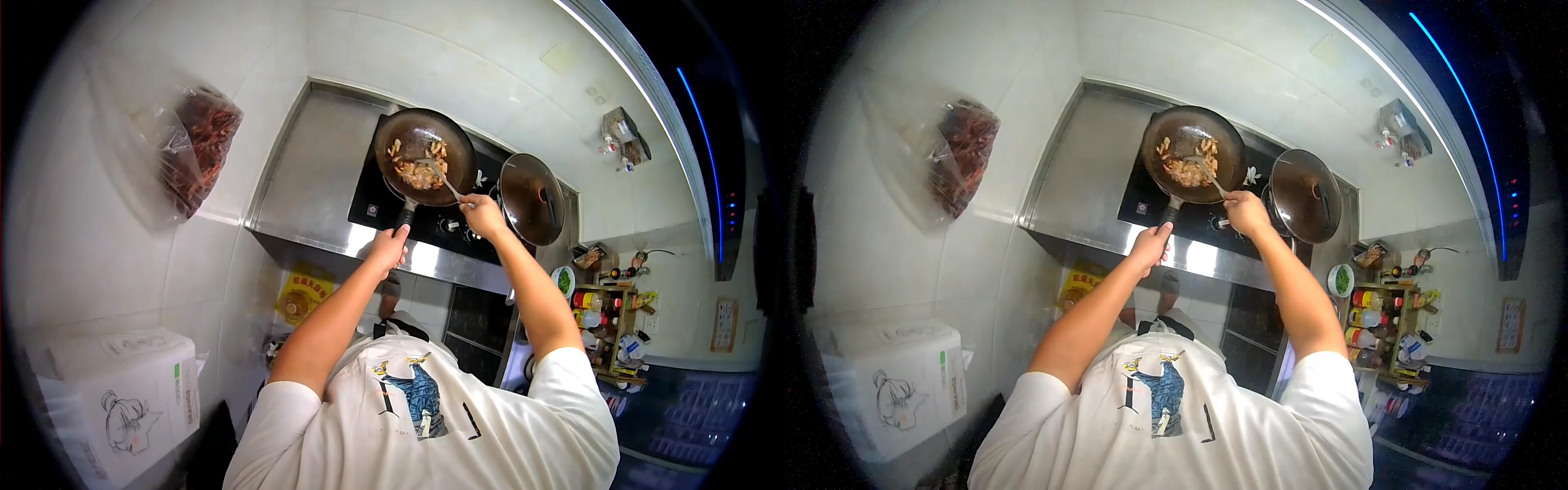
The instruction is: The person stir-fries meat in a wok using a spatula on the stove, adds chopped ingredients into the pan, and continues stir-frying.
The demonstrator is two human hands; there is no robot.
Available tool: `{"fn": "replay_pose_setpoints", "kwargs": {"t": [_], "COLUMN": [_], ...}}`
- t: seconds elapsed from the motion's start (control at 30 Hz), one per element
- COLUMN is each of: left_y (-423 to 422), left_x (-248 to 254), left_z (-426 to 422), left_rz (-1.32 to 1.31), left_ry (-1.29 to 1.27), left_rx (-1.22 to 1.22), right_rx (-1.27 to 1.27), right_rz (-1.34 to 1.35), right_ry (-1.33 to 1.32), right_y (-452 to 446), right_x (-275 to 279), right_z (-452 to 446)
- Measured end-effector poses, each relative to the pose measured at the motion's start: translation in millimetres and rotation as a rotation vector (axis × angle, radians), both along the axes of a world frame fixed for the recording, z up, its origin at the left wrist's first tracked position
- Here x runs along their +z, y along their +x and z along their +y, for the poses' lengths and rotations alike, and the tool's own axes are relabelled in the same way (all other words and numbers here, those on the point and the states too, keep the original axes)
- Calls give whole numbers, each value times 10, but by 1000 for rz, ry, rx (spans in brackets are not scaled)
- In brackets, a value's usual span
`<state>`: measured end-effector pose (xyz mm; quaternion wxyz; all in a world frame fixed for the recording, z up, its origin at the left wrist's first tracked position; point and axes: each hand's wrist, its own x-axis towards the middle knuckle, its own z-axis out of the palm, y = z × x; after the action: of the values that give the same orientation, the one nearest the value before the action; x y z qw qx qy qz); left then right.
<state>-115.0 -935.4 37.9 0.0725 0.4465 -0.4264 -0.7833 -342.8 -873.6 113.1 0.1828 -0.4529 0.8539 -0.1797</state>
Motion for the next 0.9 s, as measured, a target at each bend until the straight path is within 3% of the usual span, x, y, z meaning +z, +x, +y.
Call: {"fn": "replay_pose_setpoints", "kwargs": {"t": [0.23,0.43,0.57,0.63,0.77,0.9], "left_y": [15,-27,11,15,22,25], "left_x": [7,17,11,22,56,7], "left_z": [2,13,-15,0,-32,-33], "left_rz": [-16,-24,-18,-27,-18,-21], "left_ry": [0,-8,-6,8,9,-17], "left_rx": [-6,-14,-19,-19,-30,-29], "right_rx": [94,13,-99,-135,-254,-123], "right_rz": [50,140,-55,-19,-122,-194], "right_ry": [105,65,-105,-126,-206,-89], "right_y": [-65,26,-91,-183,-291,-79], "right_x": [803,227,168,134,-257,-308], "right_z": [486,107,-155,-308,-579,-470]}}
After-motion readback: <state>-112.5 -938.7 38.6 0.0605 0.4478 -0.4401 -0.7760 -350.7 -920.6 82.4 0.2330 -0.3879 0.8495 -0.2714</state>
